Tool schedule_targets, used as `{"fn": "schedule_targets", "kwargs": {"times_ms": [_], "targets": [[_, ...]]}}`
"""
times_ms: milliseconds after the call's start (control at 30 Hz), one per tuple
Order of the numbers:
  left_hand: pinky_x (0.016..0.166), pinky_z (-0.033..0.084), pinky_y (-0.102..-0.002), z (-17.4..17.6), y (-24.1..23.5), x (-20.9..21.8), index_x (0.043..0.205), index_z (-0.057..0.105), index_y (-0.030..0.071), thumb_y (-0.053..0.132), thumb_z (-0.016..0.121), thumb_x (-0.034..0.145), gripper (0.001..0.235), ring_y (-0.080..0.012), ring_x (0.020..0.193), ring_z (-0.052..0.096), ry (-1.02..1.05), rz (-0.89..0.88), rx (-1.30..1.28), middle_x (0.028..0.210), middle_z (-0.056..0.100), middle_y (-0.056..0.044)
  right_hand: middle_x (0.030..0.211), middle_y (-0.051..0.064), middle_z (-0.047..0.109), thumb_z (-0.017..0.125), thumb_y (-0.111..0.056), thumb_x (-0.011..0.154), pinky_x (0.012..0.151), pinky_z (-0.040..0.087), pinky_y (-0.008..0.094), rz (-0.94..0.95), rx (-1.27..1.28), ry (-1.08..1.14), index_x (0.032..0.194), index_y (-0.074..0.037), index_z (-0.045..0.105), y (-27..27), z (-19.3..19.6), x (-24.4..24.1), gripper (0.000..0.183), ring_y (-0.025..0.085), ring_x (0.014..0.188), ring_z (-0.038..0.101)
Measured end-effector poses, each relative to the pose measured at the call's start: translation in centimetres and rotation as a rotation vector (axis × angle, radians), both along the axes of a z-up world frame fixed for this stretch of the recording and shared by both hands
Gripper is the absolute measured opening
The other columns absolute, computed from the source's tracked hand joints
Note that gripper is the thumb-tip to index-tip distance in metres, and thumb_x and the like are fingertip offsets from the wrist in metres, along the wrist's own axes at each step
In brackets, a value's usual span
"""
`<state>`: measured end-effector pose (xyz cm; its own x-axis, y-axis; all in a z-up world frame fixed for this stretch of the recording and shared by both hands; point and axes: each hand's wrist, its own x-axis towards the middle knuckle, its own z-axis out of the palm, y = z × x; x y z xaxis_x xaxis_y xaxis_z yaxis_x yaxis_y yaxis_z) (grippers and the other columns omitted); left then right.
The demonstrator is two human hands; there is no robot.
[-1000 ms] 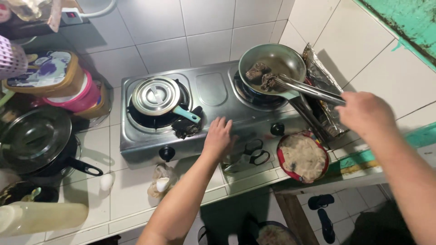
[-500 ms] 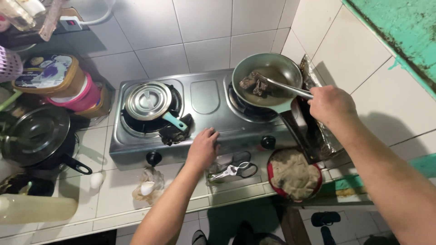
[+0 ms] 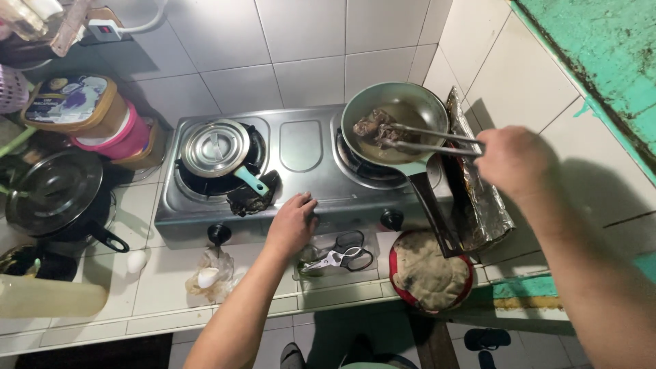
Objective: Cooking sliced meat and frying an egg on a gas stove in a kitchen.
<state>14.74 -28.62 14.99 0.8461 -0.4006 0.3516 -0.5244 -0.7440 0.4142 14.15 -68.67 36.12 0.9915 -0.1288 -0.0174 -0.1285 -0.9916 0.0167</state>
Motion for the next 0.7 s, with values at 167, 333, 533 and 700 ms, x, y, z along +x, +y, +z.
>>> {"fn": "schedule_targets", "kwargs": {"times_ms": [167,333,533,700], "targets": [[0.111,0.043,-0.043,-0.5,0.0,0.1,0.123,0.068,0.005,0.013,0.076,0.079,0.045,-0.0364,0.131,0.053,0.009,0.006,0.000,0.137,0.062,-0.017,0.082,0.015,0.072,0.074,-0.019,0.092,0.073,0.061,0.041,0.154,-0.108,-0.201,0.102,-0.008,0.074,0.8,-4.0,0.3,0.015,0.028,0.074,0.073],[0.112,0.042,-0.042,-0.6,0.2,0.0,0.125,0.068,0.006,0.012,0.075,0.080,0.046,-0.0361,0.133,0.052,0.041,0.018,-0.004,0.140,0.061,-0.016,0.081,0.015,0.073,0.068,-0.021,0.100,0.071,0.063,0.043,0.116,-0.066,-0.172,0.106,-0.009,0.072,1.0,-2.3,0.1,0.014,0.030,0.075,0.072],[0.112,0.042,-0.043,-0.9,0.7,0.2,0.127,0.067,0.006,0.010,0.073,0.082,0.045,-0.0362,0.134,0.052,0.042,-0.002,-0.008,0.142,0.060,-0.015,0.089,0.017,0.075,0.072,-0.026,0.094,0.082,0.059,0.049,0.009,-0.002,-0.120,0.117,-0.015,0.075,-0.1,-0.2,-0.7,0.026,0.035,0.081,0.074],[0.113,0.041,-0.043,-0.9,0.9,0.3,0.128,0.067,0.006,0.010,0.072,0.082,0.046,-0.0365,0.135,0.051,0.049,-0.021,-0.019,0.143,0.059,-0.015,0.094,0.017,0.075,0.073,-0.029,0.091,0.085,0.058,0.049,-0.087,0.150,-0.126,0.122,-0.021,0.074,-0.5,-0.4,-1.7,0.032,0.038,0.086,0.073]]}}
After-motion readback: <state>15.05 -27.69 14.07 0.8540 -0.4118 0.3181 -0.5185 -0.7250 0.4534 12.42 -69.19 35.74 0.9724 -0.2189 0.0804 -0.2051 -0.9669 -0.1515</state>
